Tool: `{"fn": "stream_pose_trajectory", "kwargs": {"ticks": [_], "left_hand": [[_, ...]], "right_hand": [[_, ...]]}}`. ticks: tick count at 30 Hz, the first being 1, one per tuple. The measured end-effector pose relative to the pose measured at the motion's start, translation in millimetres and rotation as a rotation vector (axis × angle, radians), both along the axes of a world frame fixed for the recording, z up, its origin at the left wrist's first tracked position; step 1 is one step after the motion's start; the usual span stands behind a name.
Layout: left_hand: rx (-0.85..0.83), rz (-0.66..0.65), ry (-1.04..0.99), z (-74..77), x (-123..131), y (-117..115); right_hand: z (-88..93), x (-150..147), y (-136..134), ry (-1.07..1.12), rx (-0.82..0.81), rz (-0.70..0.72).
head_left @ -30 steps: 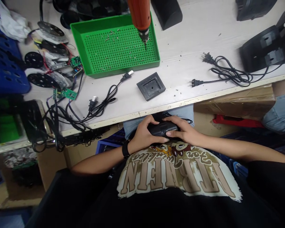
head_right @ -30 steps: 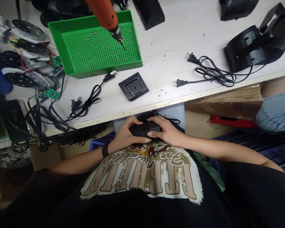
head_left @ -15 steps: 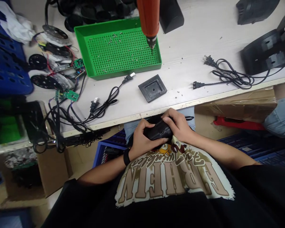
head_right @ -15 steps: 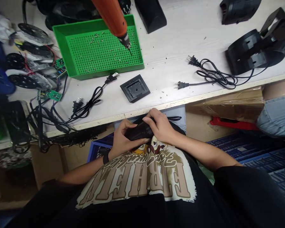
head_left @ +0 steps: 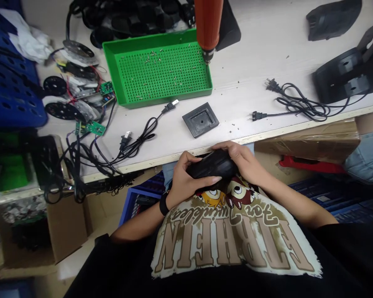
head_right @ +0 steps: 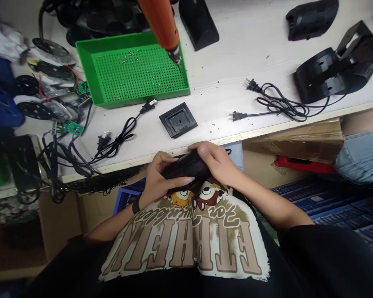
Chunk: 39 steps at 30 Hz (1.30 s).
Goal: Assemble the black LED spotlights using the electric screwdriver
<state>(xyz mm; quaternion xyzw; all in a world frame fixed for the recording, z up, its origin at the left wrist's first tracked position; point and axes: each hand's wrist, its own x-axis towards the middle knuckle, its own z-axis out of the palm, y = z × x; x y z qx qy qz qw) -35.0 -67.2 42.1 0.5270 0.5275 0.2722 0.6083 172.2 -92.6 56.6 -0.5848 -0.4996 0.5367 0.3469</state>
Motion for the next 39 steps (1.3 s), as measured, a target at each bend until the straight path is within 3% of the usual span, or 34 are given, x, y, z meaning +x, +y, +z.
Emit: {"fn": "stream_pose_trajectory", "kwargs": {"ticks": [2,6,11,16,21,26,29,31,35,39], "left_hand": [[0.055,0.008,-0.048,6.5,5.3,5.2],[0.310,0.028,-0.132,19.5,20.3,11.7],[0.521,-0.007,-0.120,29.1,31.7,15.3],[0.593,0.009,-0.057,24.7,38.6,15.7],[0.568,-0.013,-0.076,19.9,41.0,24.6],[0.241,-0.013,-0.123,23.6,36.1,44.8],[0.186,0.021,-0.167,24.9,36.4,48.3],[0.276,0.043,-0.169,24.8,37.9,45.7],[0.621,0.050,-0.150,24.8,39.5,38.5],[0.838,0.091,-0.172,28.1,39.4,36.9]], "right_hand": [[13.3,0.8,2.6,-0.063,0.121,-0.040],[30.5,-5.3,7.1,-0.125,0.349,-0.248],[28.3,-3.9,17.1,-0.056,0.399,-0.342],[20.0,0.8,25.6,-0.002,0.435,-0.348],[17.5,8.9,26.1,-0.016,0.370,-0.347],[19.8,24.7,23.0,-0.095,0.391,-0.037],[16.1,23.0,21.3,-0.181,0.443,-0.042],[11.3,16.7,20.2,-0.199,0.489,-0.133],[4.6,3.4,19.3,-0.138,0.598,-0.275],[9.9,-4.9,21.6,-0.123,0.712,-0.342]]}}
